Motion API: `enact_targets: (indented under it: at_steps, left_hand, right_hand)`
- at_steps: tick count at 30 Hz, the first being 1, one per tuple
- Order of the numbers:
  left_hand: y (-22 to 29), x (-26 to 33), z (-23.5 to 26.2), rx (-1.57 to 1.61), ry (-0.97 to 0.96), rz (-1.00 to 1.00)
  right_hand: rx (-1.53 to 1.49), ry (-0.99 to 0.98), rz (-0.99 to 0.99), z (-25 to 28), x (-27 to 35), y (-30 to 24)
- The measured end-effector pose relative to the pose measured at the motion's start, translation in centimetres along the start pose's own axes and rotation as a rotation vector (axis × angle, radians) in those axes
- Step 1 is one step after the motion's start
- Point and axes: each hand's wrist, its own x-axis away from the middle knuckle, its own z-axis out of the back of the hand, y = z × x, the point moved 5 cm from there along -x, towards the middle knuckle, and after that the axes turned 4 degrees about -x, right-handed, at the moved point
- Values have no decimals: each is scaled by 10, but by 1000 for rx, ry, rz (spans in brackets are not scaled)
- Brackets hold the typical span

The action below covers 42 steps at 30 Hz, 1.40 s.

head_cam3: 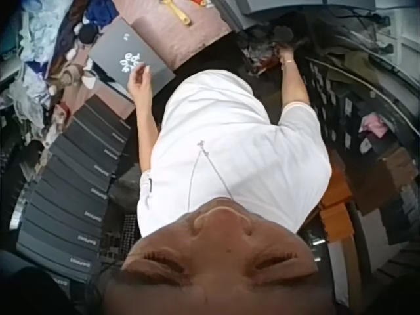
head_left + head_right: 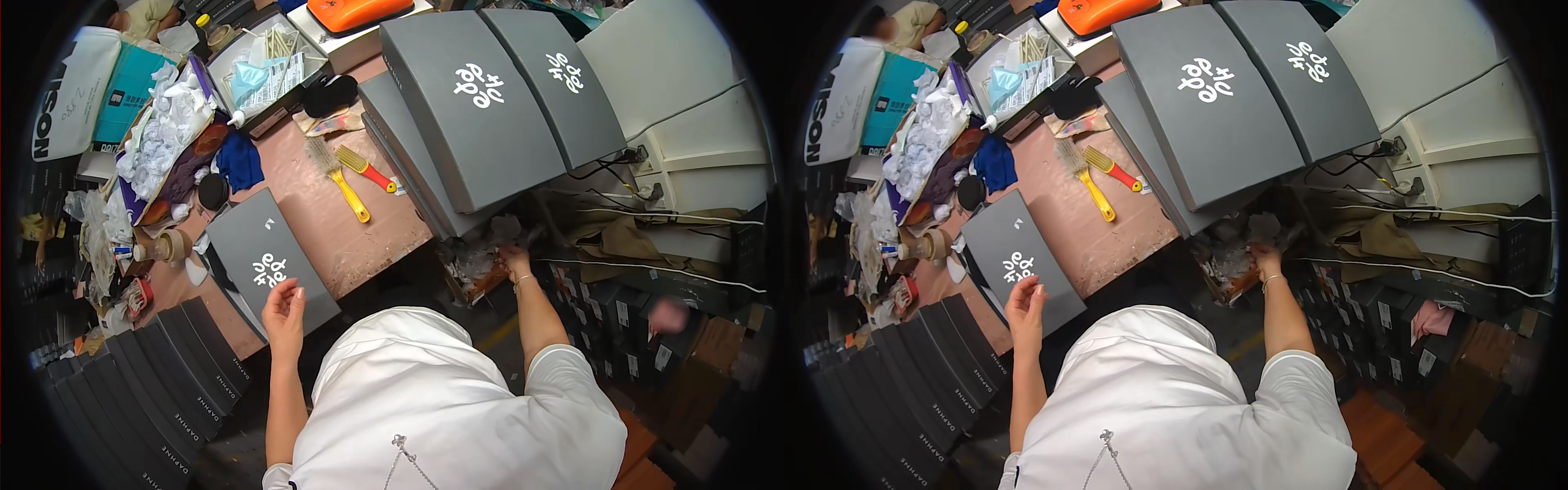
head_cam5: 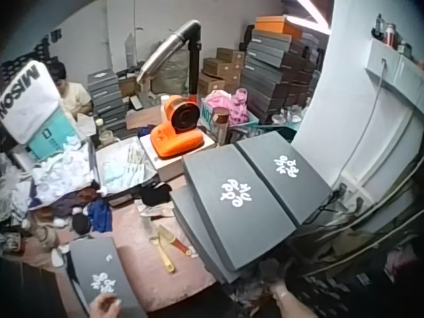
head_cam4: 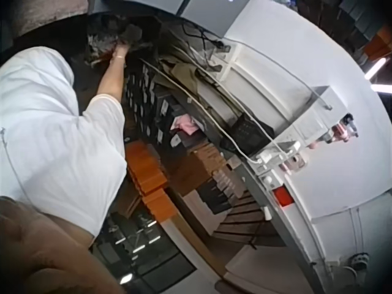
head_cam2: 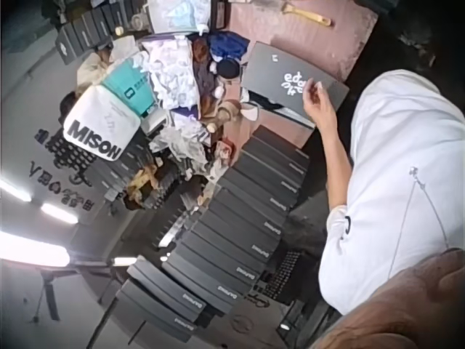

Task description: Cleaning a shoe with a brush and packing it into a box with tissue paper.

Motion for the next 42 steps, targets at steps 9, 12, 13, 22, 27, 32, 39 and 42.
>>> enact_targets:
  at_steps: [9, 12, 13, 22, 27, 32, 39, 42]
  left_hand:
    - [-13, -9, 20, -863, 243, -432]
    - [-2, -20, 25, -1079, 277, -459]
    - [2, -25, 30, -1122, 287, -453]
    - [-65, -59, 58, -226, 99, 138]
    - [-51, -46, 50, -5, 150, 20]
    - [-33, -40, 58, 216, 183, 21]
    - [-26, -22, 104, 358, 346, 38]
    - [-48, -25, 128, 474, 432, 40]
  right_hand:
    - [-36, -17, -4, 8, -40, 25]
    - [-63, -43, -41, 9, -42, 31]
    - [69, -108, -35, 11, -44, 29]
    - [385, -132, -128, -3, -62, 24]
    - [234, -190, -162, -3, -87, 39]
    - [225, -167, -26, 3, -126, 52]
    - [1646, -159, 768, -11, -92, 21]
    - [1158, 137, 832, 14, -109, 44]
